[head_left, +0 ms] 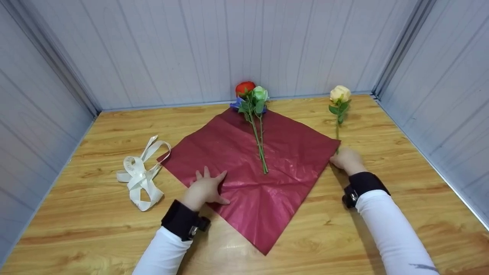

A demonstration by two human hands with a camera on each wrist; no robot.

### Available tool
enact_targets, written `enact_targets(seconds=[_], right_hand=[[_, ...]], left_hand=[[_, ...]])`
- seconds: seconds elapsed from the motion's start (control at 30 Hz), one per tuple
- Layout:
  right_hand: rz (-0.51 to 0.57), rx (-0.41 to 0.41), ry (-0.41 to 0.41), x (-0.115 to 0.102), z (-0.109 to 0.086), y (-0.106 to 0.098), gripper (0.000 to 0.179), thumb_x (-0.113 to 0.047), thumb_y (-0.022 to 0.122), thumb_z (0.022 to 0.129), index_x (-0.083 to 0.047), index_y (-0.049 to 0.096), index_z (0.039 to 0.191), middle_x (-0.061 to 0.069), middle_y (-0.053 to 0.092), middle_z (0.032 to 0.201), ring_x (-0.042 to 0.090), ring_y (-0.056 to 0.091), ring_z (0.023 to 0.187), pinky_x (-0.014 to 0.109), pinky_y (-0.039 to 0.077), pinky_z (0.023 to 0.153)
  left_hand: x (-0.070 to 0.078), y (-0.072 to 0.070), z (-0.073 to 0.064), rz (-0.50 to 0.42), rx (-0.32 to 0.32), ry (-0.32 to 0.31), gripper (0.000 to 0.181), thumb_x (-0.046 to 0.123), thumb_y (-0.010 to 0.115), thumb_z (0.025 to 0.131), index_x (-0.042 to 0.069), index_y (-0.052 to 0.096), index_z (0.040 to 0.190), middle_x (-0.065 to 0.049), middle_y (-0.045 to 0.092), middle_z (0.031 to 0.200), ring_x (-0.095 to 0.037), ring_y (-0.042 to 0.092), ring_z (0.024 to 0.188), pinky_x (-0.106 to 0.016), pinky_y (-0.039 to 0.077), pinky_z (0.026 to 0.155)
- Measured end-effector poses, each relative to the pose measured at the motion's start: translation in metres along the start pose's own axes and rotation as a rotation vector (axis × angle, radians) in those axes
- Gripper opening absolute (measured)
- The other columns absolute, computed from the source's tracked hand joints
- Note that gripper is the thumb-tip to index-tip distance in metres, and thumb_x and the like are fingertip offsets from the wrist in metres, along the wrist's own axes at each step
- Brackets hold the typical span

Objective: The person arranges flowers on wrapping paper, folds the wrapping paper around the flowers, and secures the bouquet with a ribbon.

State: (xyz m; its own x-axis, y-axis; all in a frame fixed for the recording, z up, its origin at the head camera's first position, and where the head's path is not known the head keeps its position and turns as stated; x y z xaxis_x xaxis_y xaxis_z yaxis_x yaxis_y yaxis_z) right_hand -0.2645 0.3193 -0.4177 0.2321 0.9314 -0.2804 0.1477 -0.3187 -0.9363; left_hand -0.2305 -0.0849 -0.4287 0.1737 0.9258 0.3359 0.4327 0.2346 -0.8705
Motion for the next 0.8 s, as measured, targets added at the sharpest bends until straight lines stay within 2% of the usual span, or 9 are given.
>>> enact_targets(seconds=[0.23, 0.47, 0.63, 0.8], right_hand=[[0.045, 0.02, 0.026, -0.0018, -0.0002, -0.0032, 0.046, -0.024, 0.044, 0.093, 0.015, 0.056, 0.114, 0.037, 0.05, 0.124, 0.049, 0.052, 0.111, 0.051, 0.045, 0.092], [0.066, 0.057, 0.022, -0.0023, 0.0008, -0.0007, 0.03, -0.011, 0.041, 0.087, 0.011, 0.06, 0.095, 0.035, 0.056, 0.116, 0.044, 0.057, 0.099, 0.049, 0.048, 0.084], [0.088, 0.101, 0.035, -0.003, 0.0006, -0.0025, 0.033, -0.009, 0.038, 0.086, 0.012, 0.061, 0.094, 0.035, 0.057, 0.113, 0.045, 0.058, 0.097, 0.048, 0.049, 0.082], [0.136, 0.148, 0.094, -0.0017, 0.0006, -0.0056, 0.037, -0.017, 0.036, 0.092, 0.01, 0.062, 0.095, 0.034, 0.058, 0.115, 0.043, 0.059, 0.097, 0.047, 0.05, 0.078]], left_hand=[[-0.0001, -0.0011, -0.0007, 0.011, 0.01, 0.003, 0.094, 0.04, 0.08, 0.073, 0.02, 0.03, 0.149, -0.039, 0.005, 0.15, -0.06, 0.007, 0.135, -0.071, 0.02, 0.103], [-0.0007, -0.0002, 0.0003, 0.015, 0.002, 0.001, 0.094, 0.041, 0.08, 0.073, 0.02, 0.029, 0.149, -0.039, 0.005, 0.15, -0.06, 0.007, 0.135, -0.071, 0.02, 0.103], [-0.0009, -0.0004, 0.0008, 0.013, 0.004, 0.001, 0.094, 0.041, 0.08, 0.073, 0.021, 0.029, 0.149, -0.039, 0.004, 0.15, -0.06, 0.006, 0.135, -0.071, 0.019, 0.103], [-0.0005, -0.0011, -0.0007, 0.013, 0.013, 0.003, 0.094, 0.041, 0.08, 0.073, 0.021, 0.029, 0.149, -0.039, 0.005, 0.15, -0.06, 0.007, 0.135, -0.071, 0.019, 0.103]])
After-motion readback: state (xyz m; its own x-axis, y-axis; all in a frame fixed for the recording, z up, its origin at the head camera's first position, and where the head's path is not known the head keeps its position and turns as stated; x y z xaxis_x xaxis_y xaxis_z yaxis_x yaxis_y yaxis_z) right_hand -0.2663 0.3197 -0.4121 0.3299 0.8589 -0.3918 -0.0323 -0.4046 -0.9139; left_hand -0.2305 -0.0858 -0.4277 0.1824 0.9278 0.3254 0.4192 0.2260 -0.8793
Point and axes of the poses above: each hand's wrist, its own z-axis towards the middle knuckle, its own y-axis out of the palm, x = y × z, the point moved 5 cm from there along z, towards the middle knuckle
